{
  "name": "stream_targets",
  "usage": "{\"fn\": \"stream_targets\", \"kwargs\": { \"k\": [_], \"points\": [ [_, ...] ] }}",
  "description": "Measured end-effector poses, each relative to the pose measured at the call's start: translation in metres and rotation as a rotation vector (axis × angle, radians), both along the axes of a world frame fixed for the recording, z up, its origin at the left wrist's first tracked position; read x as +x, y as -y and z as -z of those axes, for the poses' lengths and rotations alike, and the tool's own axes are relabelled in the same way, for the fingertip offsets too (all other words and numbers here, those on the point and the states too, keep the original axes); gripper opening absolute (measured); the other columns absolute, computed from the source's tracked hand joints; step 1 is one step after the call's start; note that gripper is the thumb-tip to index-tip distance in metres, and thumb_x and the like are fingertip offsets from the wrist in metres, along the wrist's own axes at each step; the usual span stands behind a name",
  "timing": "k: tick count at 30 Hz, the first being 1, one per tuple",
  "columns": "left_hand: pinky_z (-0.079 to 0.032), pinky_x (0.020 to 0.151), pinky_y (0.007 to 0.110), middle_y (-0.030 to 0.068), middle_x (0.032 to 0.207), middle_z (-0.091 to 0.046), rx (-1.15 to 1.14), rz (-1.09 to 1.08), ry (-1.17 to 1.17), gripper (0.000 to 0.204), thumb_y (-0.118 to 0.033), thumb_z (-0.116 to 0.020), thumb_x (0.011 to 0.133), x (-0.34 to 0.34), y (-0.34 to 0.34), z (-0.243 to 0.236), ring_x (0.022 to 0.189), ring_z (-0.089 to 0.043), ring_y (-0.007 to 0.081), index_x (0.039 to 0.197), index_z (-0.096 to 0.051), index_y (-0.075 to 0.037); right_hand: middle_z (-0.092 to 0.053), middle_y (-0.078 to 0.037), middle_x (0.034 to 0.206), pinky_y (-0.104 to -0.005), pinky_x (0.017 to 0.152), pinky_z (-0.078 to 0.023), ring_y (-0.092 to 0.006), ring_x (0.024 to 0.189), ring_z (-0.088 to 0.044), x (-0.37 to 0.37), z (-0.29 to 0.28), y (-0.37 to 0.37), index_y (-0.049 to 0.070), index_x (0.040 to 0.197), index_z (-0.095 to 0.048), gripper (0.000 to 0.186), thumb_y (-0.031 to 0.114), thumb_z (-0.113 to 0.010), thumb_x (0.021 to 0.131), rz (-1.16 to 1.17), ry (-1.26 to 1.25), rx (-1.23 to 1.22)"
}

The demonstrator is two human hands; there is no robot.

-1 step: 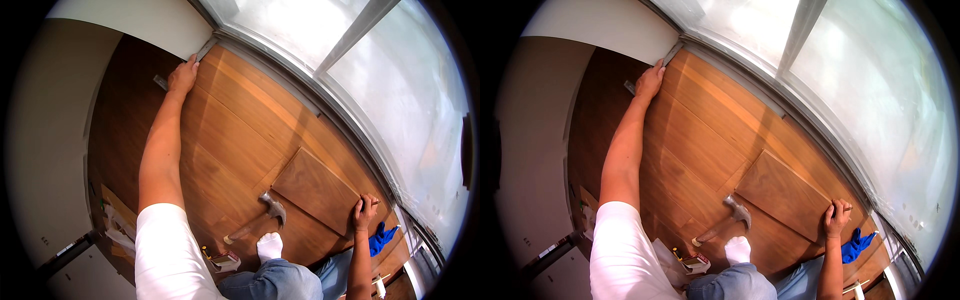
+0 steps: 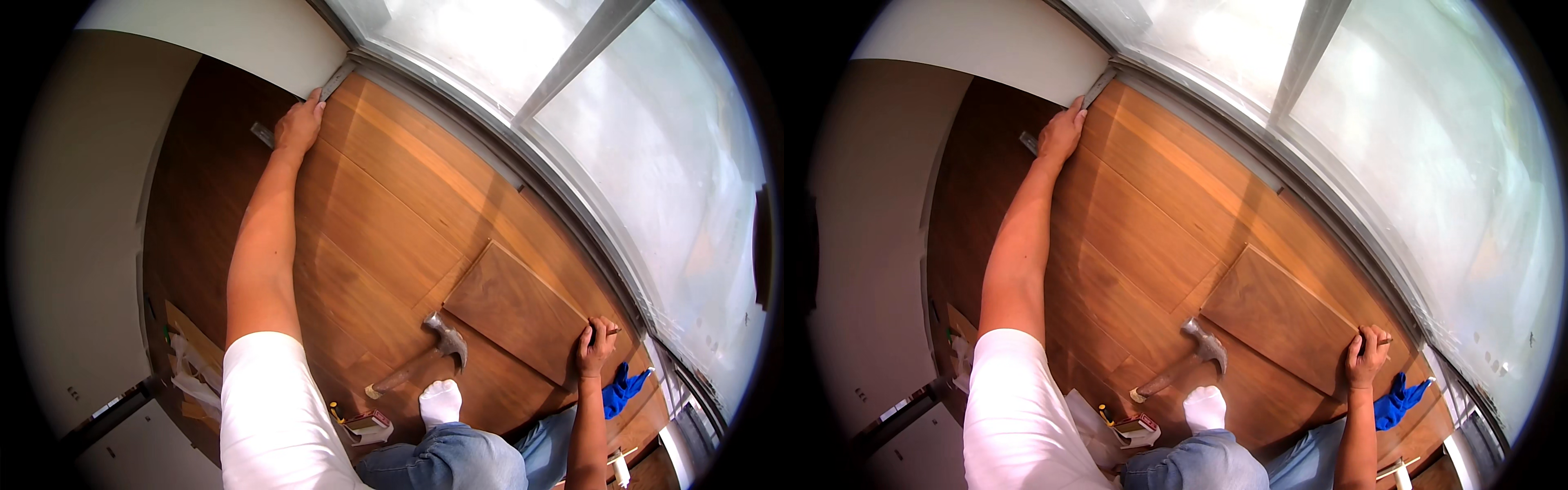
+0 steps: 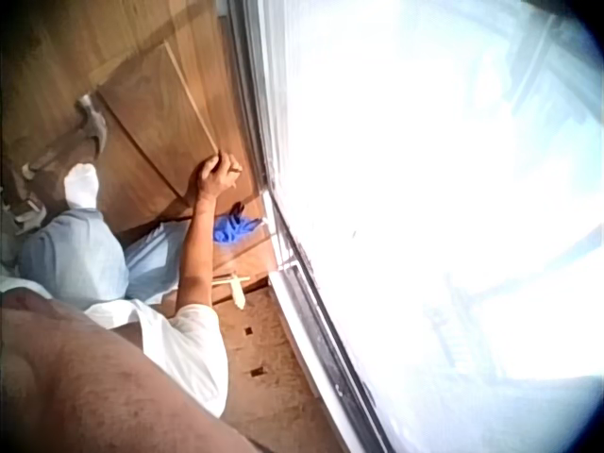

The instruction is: The person installs laminate flooring by applying adhesive to a strip, positioning a wood plank, and measuring the space against a wall using a square ruler and a pencil. They then use a table saw to cut a plank to size.

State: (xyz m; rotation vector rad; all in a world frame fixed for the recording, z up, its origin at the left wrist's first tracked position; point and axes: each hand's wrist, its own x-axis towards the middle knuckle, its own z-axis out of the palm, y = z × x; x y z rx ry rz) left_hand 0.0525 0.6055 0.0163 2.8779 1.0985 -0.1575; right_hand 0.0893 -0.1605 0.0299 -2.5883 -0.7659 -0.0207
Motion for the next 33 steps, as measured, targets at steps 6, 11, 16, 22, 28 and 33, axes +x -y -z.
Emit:
{"fn": "stream_targets", "kwargs": {
  "k": [6, 11, 16, 22, 28, 33],
  "points": [
    [-0.053, 0.096, 0.051, 0.0176, 0.125, -0.068, -0.010, 0.001, -0.006, 0.047, -0.044, -0.042, 0.109, 0.0014, 0.0017, -0.0015, 0.116, -0.065, 0.0382, 0.153, -0.047, -0.029, -0.061, -0.020, 0.102, -0.0462, 0.091, -0.047, -0.0380, 0.098, -0.058, -0.0003, 0.0005, 0.0000, 0.001, 0.105, -0.066, 0.015, 0.006, -0.064, 0.091, 0.003, 0.003, 0.008],
    [-0.053, 0.097, 0.052, 0.0183, 0.126, -0.067, -0.017, 0.013, -0.001, 0.048, -0.043, -0.041, 0.109, -0.0002, -0.0010, -0.0007, 0.117, -0.064, 0.0388, 0.154, -0.046, -0.027, -0.061, -0.020, 0.101, -0.0463, 0.090, -0.047, -0.0379, 0.098, -0.058, -0.0005, -0.0001, -0.0007, 0.001, 0.105, -0.066, 0.015, 0.007, -0.064, 0.091, 0.006, -0.007, 0.016],
    [-0.052, 0.098, 0.052, 0.0184, 0.128, -0.067, -0.032, -0.005, -0.015, 0.048, -0.043, -0.041, 0.109, 0.0017, -0.0009, -0.0015, 0.118, -0.064, 0.0389, 0.155, -0.045, -0.029, -0.062, -0.020, 0.101, -0.0464, 0.091, -0.046, -0.0376, 0.098, -0.058, -0.0008, 0.0000, 0.0001, 0.001, 0.104, -0.066, 0.014, 0.007, -0.064, 0.092, 0.012, -0.010, 0.027],
    [-0.052, 0.098, 0.053, 0.0207, 0.127, -0.066, -0.045, -0.014, -0.003, 0.048, -0.043, -0.042, 0.109, -0.0002, 0.0031, -0.0035, 0.117, -0.063, 0.0411, 0.154, -0.046, -0.028, -0.062, -0.019, 0.101, -0.0461, 0.091, -0.047, -0.0375, 0.098, -0.058, -0.0004, -0.0013, -0.0015, 0.002, 0.104, -0.066, 0.014, 0.008, -0.064, 0.092, 0.008, -0.017, 0.028],
    [-0.052, 0.097, 0.053, 0.0223, 0.124, -0.067, -0.039, -0.007, 0.004, 0.047, -0.043, -0.043, 0.109, -0.0005, 0.0003, -0.0028, 0.116, -0.063, 0.0426, 0.153, -0.048, -0.027, -0.062, -0.019, 0.101, -0.0462, 0.091, -0.047, -0.0374, 0.099, -0.059, -0.0003, 0.0016, -0.0002, 0.002, 0.103, -0.066, 0.014, 0.009, -0.064, 0.091, 0.013, -0.023, 0.032],
    [-0.053, 0.096, 0.053, 0.0224, 0.122, -0.067, -0.036, 0.000, 0.009, 0.048, -0.043, -0.043, 0.109, -0.0009, -0.0007, -0.0011, 0.115, -0.064, 0.0427, 0.153, -0.048, -0.026, -0.062, -0.019, 0.101, -0.0465, 0.092, -0.047, -0.0374, 0.099, -0.059, -0.0007, 0.0026, 0.0002, 0.002, 0.103, -0.066, 0.014, 0.009, -0.063, 0.091, 0.015, -0.012, 0.022]
  ]
}}
